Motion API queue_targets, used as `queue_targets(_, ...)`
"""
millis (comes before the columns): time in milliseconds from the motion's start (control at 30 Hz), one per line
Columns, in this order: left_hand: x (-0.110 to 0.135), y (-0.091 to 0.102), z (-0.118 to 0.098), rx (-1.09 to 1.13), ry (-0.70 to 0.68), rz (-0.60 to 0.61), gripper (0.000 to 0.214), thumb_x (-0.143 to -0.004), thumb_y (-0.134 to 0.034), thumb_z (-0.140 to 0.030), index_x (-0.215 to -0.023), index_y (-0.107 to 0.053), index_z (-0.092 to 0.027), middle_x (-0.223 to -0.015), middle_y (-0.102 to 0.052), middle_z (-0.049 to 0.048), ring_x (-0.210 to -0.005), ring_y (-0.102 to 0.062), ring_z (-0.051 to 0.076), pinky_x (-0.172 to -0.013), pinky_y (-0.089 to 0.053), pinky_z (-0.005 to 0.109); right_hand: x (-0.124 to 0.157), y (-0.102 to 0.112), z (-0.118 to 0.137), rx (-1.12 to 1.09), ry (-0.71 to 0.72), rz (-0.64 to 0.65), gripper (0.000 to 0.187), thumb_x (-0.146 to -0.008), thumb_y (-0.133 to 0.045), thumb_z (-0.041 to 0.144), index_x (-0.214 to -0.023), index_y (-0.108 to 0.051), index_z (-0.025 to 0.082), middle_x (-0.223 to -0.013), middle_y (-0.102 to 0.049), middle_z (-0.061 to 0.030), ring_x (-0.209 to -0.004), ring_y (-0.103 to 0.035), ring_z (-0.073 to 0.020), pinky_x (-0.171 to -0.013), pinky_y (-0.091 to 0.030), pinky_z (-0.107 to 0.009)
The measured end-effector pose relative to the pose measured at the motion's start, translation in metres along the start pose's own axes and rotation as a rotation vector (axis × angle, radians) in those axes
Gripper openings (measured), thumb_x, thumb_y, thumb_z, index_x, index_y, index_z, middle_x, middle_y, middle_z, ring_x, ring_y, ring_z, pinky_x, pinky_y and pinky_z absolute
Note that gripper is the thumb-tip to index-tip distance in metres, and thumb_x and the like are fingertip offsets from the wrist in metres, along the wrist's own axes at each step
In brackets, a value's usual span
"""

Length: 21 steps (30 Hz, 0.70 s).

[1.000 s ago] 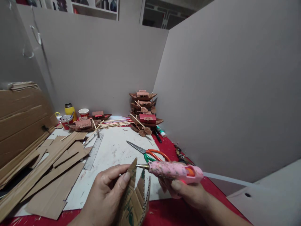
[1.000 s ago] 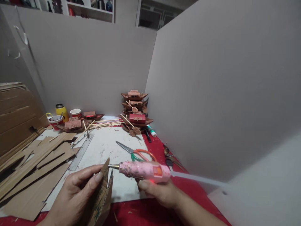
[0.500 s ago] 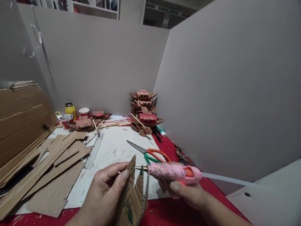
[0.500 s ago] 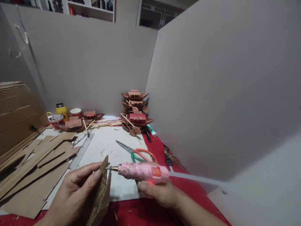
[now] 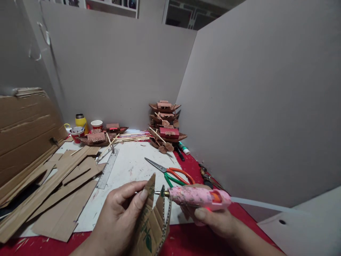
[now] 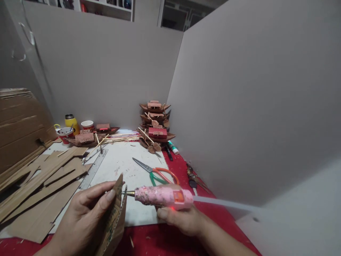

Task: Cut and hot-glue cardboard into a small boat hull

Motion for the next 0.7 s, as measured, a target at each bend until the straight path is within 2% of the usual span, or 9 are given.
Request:
queue_targets(167, 0.000, -0.001, -0.003, 0.014, 0.005, 0.008, 0.025, -0.090, -0.061, -0.035, -0.110, -0.074, -0.030, -0.103, -0.077, 0.0014, -0.086, -0.070, 0.013, -0.074, -0.053, 0.018, -0.005, -0.003, 0.013, 0.035, 0.059, -0.040, 0.044, -0.082, -0.061, 0.058, -0.098, -0.074, 0.019, -0.062, -0.062, -0.0059, -0.070, -0.062, -0.0217, -0.064, -0.052, -0.032)
queue_targets(300, -0.001, 0.001, -0.006, -0.025, -0.050, -0.004, 0.020, -0.090, -0.061, -0.034, -0.103, -0.076, -0.032, -0.100, -0.077, -0.0003, -0.087, -0.070, 0.013, -0.076, -0.053, 0.018, -0.006, -0.008, 0.018, 0.109, 0.079, -0.028, 0.047, -0.085, -0.058, 0.057, -0.108, -0.072, 0.019, -0.075, -0.069, -0.0093, -0.087, -0.066, -0.0257, -0.077, -0.054, -0.036)
queue_targets(400, 0.000, 0.003, -0.008, -0.058, -0.089, -0.029, 0.019, -0.090, -0.061, -0.032, -0.100, -0.077, -0.033, -0.101, -0.077, -0.0014, -0.089, -0.070, 0.013, -0.079, -0.053, 0.019, -0.005, -0.010, 0.020, 0.142, 0.105, 0.035, 0.045, -0.088, -0.054, 0.054, -0.112, -0.071, 0.020, -0.084, -0.072, -0.0096, -0.087, -0.067, -0.0236, -0.082, -0.053, -0.036)
queue_targets(500, 0.001, 0.005, -0.009, -0.082, -0.101, -0.044, 0.019, -0.090, -0.061, -0.032, -0.100, -0.077, -0.032, -0.102, -0.077, -0.0005, -0.089, -0.070, 0.014, -0.079, -0.053, 0.020, -0.006, -0.012, 0.022, 0.212, 0.131, 0.107, 0.044, -0.089, -0.053, 0.054, -0.107, -0.072, 0.019, -0.086, -0.072, -0.0098, -0.084, -0.066, -0.0227, -0.080, -0.053, -0.034)
queue_targets(700, 0.001, 0.006, -0.015, -0.128, -0.121, -0.060, 0.019, -0.089, -0.061, -0.032, -0.099, -0.077, -0.031, -0.098, -0.077, 0.0006, -0.086, -0.071, 0.016, -0.077, -0.055, 0.023, -0.008, -0.012, 0.025, 0.275, 0.179, 0.103, 0.042, -0.090, -0.051, 0.054, -0.100, -0.073, 0.020, -0.080, -0.069, -0.0090, -0.075, -0.063, -0.0215, -0.070, -0.051, -0.032)
Point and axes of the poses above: each hand's wrist, its own x-axis away from the middle knuckle, its own y-axis out of the back of the hand, z = x × y, the point moved 7 cm from there along -x, towards the middle knuckle
